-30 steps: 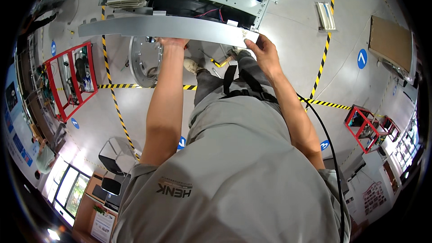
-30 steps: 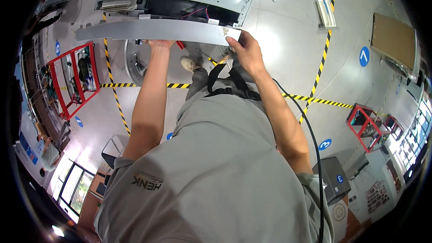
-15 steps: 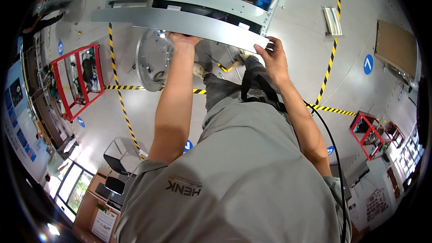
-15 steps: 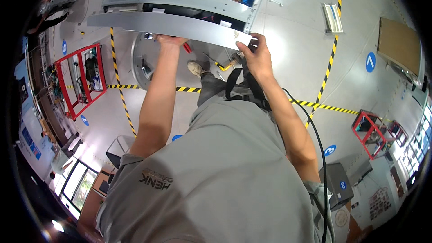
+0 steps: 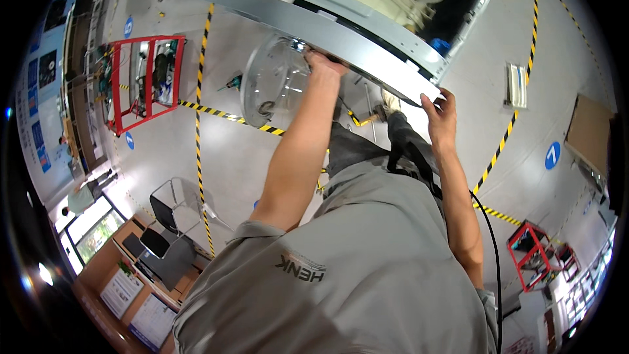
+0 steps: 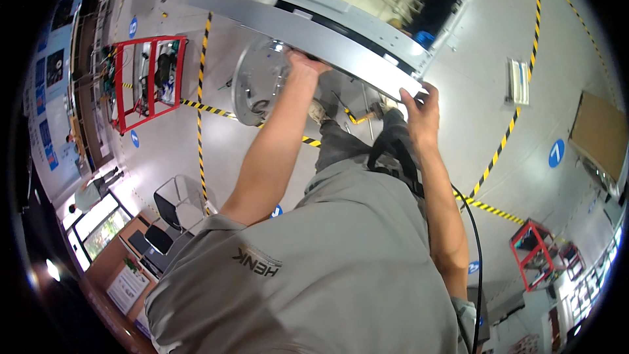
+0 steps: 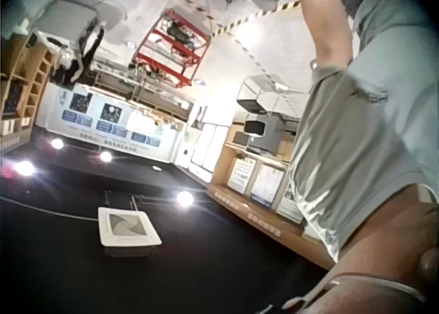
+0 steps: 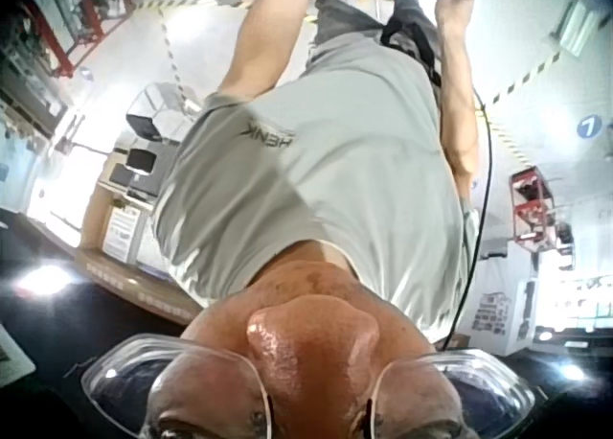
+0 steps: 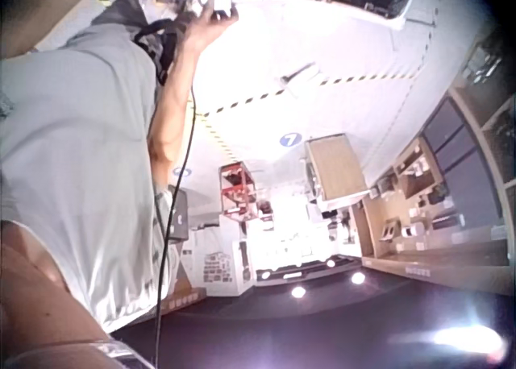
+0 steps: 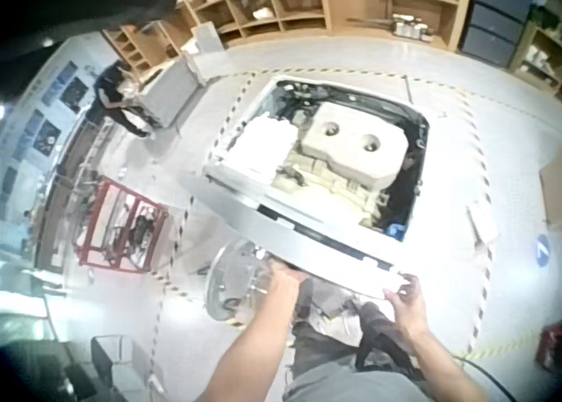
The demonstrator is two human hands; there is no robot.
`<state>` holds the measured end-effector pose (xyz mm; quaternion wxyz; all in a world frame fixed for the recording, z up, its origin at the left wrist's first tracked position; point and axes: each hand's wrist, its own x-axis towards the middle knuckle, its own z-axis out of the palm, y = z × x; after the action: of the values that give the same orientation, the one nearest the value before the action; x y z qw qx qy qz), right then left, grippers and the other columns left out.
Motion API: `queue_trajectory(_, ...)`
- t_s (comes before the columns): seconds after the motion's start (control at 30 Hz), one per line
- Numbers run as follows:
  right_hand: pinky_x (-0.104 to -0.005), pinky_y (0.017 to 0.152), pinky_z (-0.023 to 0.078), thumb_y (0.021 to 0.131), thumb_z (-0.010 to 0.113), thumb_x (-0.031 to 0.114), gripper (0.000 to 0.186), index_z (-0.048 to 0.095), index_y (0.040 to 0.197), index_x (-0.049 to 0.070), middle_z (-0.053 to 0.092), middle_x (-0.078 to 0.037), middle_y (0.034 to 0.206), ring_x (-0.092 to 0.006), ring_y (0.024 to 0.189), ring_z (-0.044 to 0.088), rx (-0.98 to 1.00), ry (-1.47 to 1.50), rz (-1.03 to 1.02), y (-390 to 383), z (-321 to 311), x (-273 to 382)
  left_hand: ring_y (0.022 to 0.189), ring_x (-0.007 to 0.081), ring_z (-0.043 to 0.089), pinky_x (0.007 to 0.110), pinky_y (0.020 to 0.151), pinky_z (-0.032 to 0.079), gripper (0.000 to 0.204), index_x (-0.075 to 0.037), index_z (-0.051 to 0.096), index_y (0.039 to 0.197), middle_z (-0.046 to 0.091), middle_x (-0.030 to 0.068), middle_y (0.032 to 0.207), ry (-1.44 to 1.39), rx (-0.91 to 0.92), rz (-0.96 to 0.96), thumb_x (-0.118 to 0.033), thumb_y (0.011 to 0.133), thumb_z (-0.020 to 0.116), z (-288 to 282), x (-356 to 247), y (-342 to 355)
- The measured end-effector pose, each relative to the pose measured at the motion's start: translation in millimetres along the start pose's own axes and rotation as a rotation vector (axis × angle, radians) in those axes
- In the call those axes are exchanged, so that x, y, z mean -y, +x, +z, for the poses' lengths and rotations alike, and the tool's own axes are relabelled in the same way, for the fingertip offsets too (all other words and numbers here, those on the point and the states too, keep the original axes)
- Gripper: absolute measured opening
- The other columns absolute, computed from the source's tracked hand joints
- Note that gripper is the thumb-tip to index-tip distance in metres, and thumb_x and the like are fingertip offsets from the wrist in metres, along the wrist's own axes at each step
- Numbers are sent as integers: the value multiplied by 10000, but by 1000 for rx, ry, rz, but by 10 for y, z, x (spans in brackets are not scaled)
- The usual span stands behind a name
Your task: The person connects internal wiring to a control panel, fits the panel onto the washing machine chassis, and uses a screwdriver to secure a component near the detergent drawer.
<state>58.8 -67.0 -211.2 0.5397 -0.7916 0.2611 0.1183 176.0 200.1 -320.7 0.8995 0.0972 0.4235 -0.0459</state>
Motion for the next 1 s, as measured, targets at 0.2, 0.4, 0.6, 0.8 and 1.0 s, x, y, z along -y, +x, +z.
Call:
queue_trajectory(0.2,-296,791,481,860,753,343,640,455,1304,-9,592,-156,1040,-186,895,570,18,5,-30,53,-1,-161,912,232,682,483,719,572,538,-201,688,1036,704,9,1003,-63,-22,5,-618,853,401,-23,15,-28)
queue_trajectory(0.4,-297,828,477,897,718,291,609,424,1325,-27,585,-177,1048,-196,941,577,36,58,-57,55,19,-218,927,229,687,474,752,571,525,-206,679,1050,706,1,1021,-139,-166,2,-608,895,380,113,32,-183)
queue_trajectory(0.6,-294,835,493,919,696,242,560,421,1322,-33,606,-170,1030,-194,965,589,46,109,-5,-16,-1,-59,1037,271,652,503,894,524,631,-158,637,1155,675,47,1123,-124,-188,34,-640,907,316,14,106,-138)
queue_trajectory(0.8,-327,878,516,919,697,211,555,405,1331,-19,609,-170,1071,-200,988,596,68,193,11,-10,1,-109,1017,298,657,512,892,530,618,-122,616,1180,672,92,1117,-212,-89,102,-605,937,316,-117,120,15)
queue_trajectory(1.0,-335,898,526,918,695,178,570,379,1351,-16,598,-159,1098,-203,1011,599,55,257,27,-28,-14,-154,997,296,664,479,865,553,558,-108,584,1209,670,102,1111,-206,-88,67,-520,990,279,68,164,-167)
